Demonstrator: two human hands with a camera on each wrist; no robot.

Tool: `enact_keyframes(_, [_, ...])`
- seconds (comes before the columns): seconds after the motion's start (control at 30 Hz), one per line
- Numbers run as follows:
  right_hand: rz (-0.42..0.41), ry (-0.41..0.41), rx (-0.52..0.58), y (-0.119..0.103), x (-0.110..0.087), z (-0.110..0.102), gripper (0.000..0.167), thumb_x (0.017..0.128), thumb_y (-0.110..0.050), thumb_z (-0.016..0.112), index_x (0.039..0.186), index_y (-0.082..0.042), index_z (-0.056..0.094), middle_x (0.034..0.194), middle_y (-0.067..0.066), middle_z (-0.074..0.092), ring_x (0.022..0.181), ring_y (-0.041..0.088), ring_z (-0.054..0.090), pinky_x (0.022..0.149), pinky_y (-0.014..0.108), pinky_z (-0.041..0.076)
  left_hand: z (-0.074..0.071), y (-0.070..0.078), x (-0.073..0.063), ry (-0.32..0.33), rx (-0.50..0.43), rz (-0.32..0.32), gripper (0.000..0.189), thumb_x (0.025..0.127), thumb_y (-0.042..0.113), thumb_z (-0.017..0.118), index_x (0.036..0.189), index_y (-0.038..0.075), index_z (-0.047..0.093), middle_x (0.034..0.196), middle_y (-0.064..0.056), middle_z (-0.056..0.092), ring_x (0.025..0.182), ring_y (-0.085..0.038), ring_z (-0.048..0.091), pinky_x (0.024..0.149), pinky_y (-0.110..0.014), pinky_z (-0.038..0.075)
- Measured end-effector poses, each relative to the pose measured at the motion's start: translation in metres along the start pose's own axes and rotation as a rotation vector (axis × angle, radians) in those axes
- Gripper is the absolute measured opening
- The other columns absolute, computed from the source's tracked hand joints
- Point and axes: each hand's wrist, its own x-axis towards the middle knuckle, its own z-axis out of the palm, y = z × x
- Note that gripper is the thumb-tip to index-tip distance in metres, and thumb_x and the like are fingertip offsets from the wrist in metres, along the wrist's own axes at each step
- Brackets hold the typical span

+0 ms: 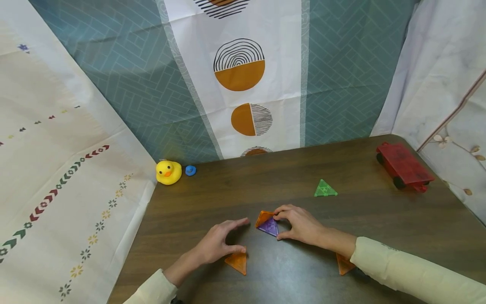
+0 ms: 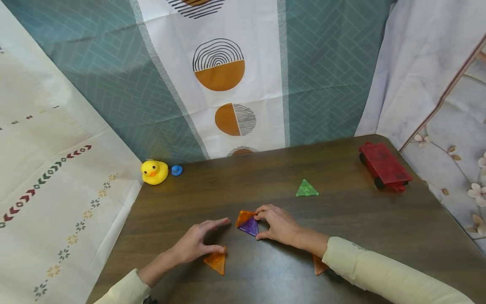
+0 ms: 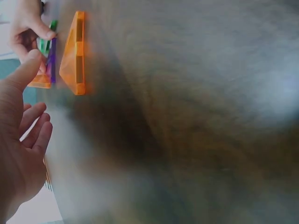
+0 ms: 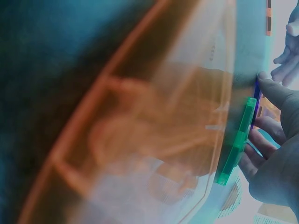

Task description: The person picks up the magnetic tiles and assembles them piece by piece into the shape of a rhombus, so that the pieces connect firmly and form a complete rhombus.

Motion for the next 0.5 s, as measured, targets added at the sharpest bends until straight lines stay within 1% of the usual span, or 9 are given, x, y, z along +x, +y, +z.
enact_keyframes(0.13, [0.007, -0.005, 0.001, 0.0, 0.0, 0.0, 0.054, 0.08, -0.035, 0.096, 0.12, -0.005, 0.079, 0.131, 0.006, 0.069, 0.122, 0.031, 0.065, 0.103, 0.053, 0.054, 0.003, 0.0, -0.01, 0.007, 0.03, 0.029, 0.078, 0.09, 0.039, 0.086, 0.157, 0.013, 0.054, 0.153, 0.007, 0.058, 0.141, -0.019, 0.055, 0.114, -0.048, 0.047])
enact_keyframes(0.33, [0.005, -0.005, 0.001, 0.0, 0.0, 0.0, 0.054, 0.08, -0.036, 0.096, 0.121, -0.005, 0.079, 0.132, 0.006, 0.069, 0.123, 0.031, 0.065, 0.104, 0.053, 0.054, 0.009, -0.003, -0.024, 0.012, 0.049, 0.114, 0.079, 0.087, 0.043, 0.088, 0.153, 0.013, 0.057, 0.15, 0.006, 0.061, 0.137, -0.017, 0.057, 0.111, -0.045, 0.05])
enact_keyframes(0.4, [0.002, -0.002, -0.001, 0.0, 0.0, 0.0, 0.054, 0.08, -0.035, 0.096, 0.121, -0.005, 0.079, 0.132, 0.006, 0.069, 0.123, 0.031, 0.065, 0.104, 0.053, 0.054, 0.01, -0.003, -0.028, 0.0, 0.038, 0.126, 0.078, 0.087, 0.043, 0.088, 0.153, 0.014, 0.058, 0.149, 0.007, 0.062, 0.137, -0.017, 0.057, 0.111, -0.044, 0.049])
enact_keyframes(0.5, [-0.001, 0.003, 0.002, 0.0, -0.001, 0.0, 0.054, 0.08, -0.036, 0.096, 0.121, -0.005, 0.079, 0.132, 0.006, 0.069, 0.122, 0.03, 0.065, 0.103, 0.052, 0.054, 0.013, -0.002, -0.032, -0.017, 0.022, 0.12, 0.078, 0.087, 0.044, 0.088, 0.153, 0.017, 0.058, 0.149, 0.008, 0.061, 0.136, -0.015, 0.057, 0.112, -0.044, 0.049])
